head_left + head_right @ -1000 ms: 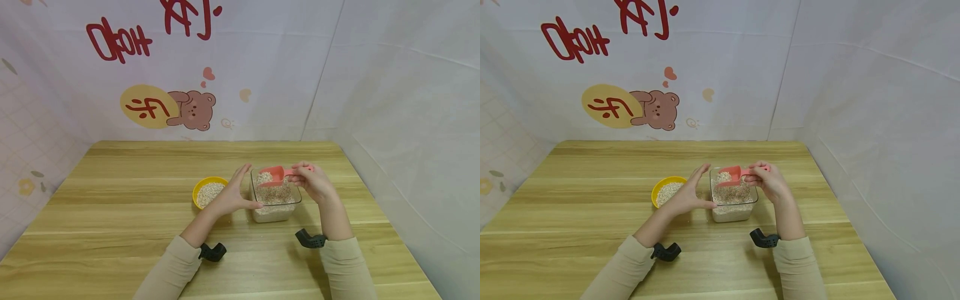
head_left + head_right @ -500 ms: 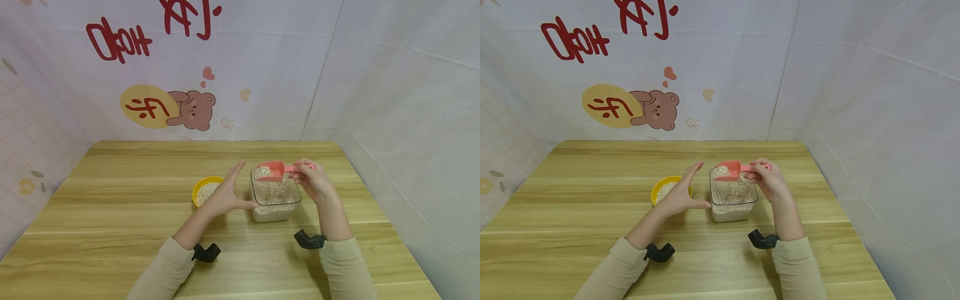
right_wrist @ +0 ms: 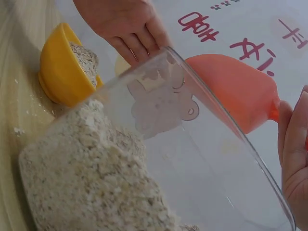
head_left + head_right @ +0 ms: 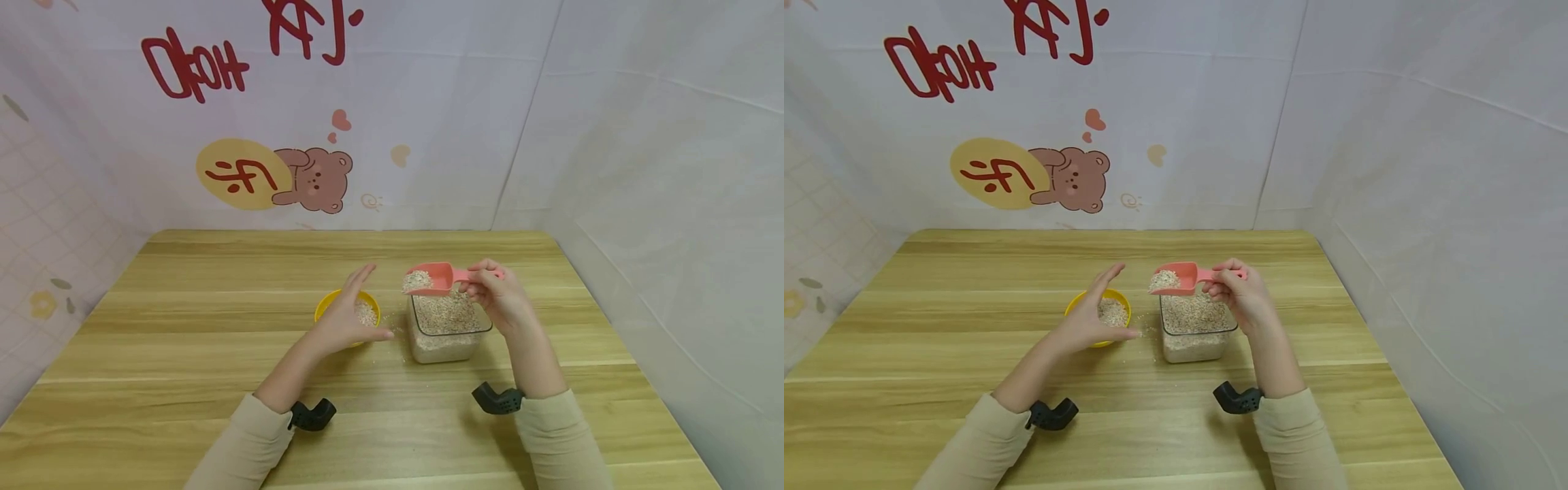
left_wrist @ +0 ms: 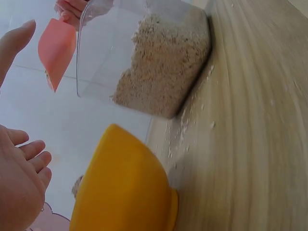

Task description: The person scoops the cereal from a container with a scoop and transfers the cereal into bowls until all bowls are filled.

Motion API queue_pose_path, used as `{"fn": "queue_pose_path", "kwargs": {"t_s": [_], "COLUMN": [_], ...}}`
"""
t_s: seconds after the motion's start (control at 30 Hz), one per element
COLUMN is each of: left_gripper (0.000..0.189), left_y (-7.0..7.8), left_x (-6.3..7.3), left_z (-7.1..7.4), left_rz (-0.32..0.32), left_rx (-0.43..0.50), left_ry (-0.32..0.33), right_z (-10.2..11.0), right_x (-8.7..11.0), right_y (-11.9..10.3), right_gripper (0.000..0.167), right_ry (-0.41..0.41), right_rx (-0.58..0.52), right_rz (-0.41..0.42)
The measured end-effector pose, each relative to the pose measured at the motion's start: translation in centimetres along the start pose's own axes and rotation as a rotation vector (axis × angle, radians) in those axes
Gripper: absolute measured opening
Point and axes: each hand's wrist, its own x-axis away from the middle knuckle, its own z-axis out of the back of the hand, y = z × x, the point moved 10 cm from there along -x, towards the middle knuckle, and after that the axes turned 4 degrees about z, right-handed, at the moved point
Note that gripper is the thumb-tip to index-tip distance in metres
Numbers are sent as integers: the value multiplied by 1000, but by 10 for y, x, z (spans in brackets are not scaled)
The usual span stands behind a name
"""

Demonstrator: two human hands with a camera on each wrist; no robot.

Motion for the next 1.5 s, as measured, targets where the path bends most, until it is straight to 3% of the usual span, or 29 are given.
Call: {"fn": "queue_pose_path", "kwargs": {"t_s": [0.3, 0.6, 0.8, 1.5], "left_gripper": [118, 116, 117, 120], "left_y": [-23, -50, -63, -85], "left_x": [11, 19, 21, 21], "left_z": [20, 33, 39, 34], "left_rz": [23, 79, 73, 86], "left_rx": [0, -40, -50, -7], "left_ry": [22, 4, -15, -128], "right_z": [-17, -33, -45, -85], "right_x": [0, -3, -10, -31], "right_y": [8, 19, 25, 47], "right_gripper": [15, 12, 6, 18], "right_ry": [-8, -32, -44, -129], "right_rx": [3, 65, 112, 303], "right_rz": [-19, -53, -70, -134]}}
